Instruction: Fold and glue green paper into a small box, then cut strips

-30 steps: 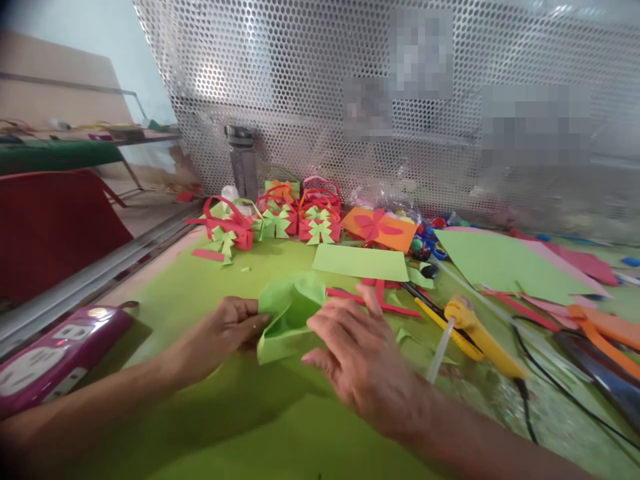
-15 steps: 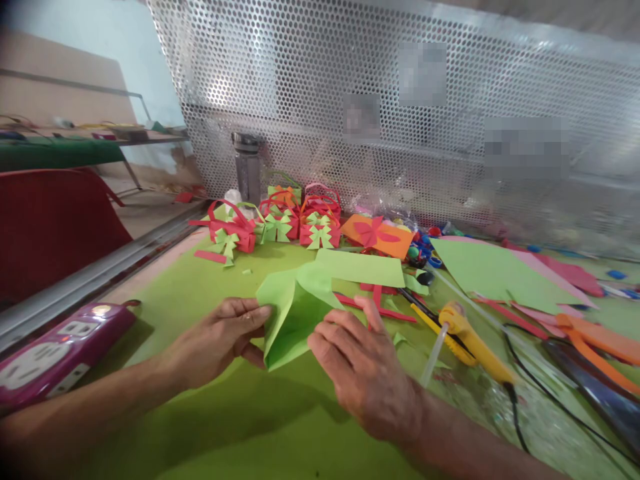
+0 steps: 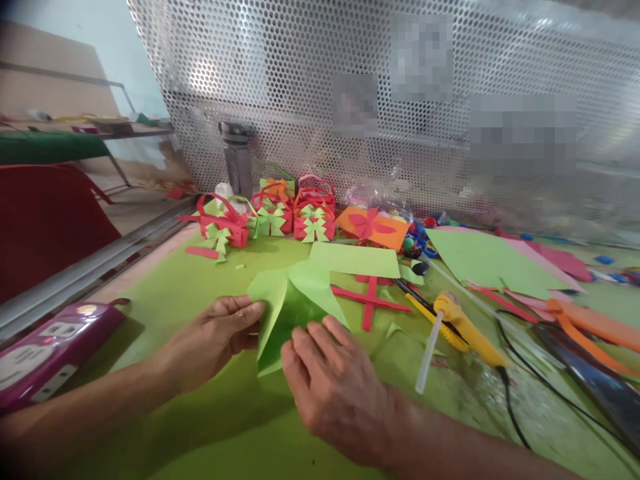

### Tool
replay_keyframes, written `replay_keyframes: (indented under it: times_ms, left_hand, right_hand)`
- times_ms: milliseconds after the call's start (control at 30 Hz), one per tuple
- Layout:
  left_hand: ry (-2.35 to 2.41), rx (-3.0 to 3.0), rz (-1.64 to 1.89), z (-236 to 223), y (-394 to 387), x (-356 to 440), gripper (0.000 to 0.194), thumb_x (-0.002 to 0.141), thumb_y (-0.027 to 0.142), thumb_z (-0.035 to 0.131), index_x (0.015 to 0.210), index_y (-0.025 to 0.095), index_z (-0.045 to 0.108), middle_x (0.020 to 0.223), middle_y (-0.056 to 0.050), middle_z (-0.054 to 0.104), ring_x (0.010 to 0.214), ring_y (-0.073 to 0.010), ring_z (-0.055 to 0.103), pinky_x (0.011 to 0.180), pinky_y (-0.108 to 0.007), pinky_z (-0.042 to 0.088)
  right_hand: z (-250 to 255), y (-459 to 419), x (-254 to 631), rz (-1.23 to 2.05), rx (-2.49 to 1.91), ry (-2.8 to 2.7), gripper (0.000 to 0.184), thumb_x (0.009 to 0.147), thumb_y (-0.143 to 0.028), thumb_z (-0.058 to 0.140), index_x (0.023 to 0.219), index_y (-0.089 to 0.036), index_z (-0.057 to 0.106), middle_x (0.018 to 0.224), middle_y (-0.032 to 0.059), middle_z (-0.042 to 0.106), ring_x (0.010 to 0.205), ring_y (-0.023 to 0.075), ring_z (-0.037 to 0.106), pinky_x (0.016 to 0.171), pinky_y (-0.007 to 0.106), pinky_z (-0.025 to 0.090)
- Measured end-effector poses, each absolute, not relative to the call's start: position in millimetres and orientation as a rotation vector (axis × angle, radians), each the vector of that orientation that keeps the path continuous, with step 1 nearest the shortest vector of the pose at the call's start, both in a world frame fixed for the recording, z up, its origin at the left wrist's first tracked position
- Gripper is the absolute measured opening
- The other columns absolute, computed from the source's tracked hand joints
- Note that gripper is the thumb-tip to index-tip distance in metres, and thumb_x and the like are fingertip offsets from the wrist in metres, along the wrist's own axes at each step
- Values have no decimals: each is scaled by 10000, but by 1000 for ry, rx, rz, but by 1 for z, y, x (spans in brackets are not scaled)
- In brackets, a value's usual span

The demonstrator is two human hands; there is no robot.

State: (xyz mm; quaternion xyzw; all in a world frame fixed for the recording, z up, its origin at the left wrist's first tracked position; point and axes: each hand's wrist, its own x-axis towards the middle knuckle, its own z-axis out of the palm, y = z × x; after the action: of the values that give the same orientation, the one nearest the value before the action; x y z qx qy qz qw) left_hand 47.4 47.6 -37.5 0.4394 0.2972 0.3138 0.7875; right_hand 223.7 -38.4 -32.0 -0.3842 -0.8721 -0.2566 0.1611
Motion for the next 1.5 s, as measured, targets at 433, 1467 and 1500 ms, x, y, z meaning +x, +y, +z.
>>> replay_keyframes:
  times_ms: [433,1467,1500]
  left_hand:
    - [650,953,653,-41,46,48,180,738,293,680,690,120,666,603,-2,634,531,-87,552,516,-181,467]
    - [769,1744,263,-35,56,41,276,809,325,495,639,135,599,584,-31,630,516,-120,554,476,-196,399]
    - [766,1738,251,-36,56,41,263,805,323,501,654,134,602,572,-19,610,509,-115,540,470,-193,388]
  right_hand:
    - [-35,-37,220,-238,-1341,-2619,97,758,-99,493,776,-190,522,739,18,535,688,168,461,622,313,361]
    - [-35,-37,229,116,-1380,-2480,332,669,51,418,831,-205,553,812,27,439,759,191,466,612,310,371]
    - [-36,-37,229,125,-1396,-2481,339,660,53,422,832,-207,555,818,29,444,767,194,467,621,313,373]
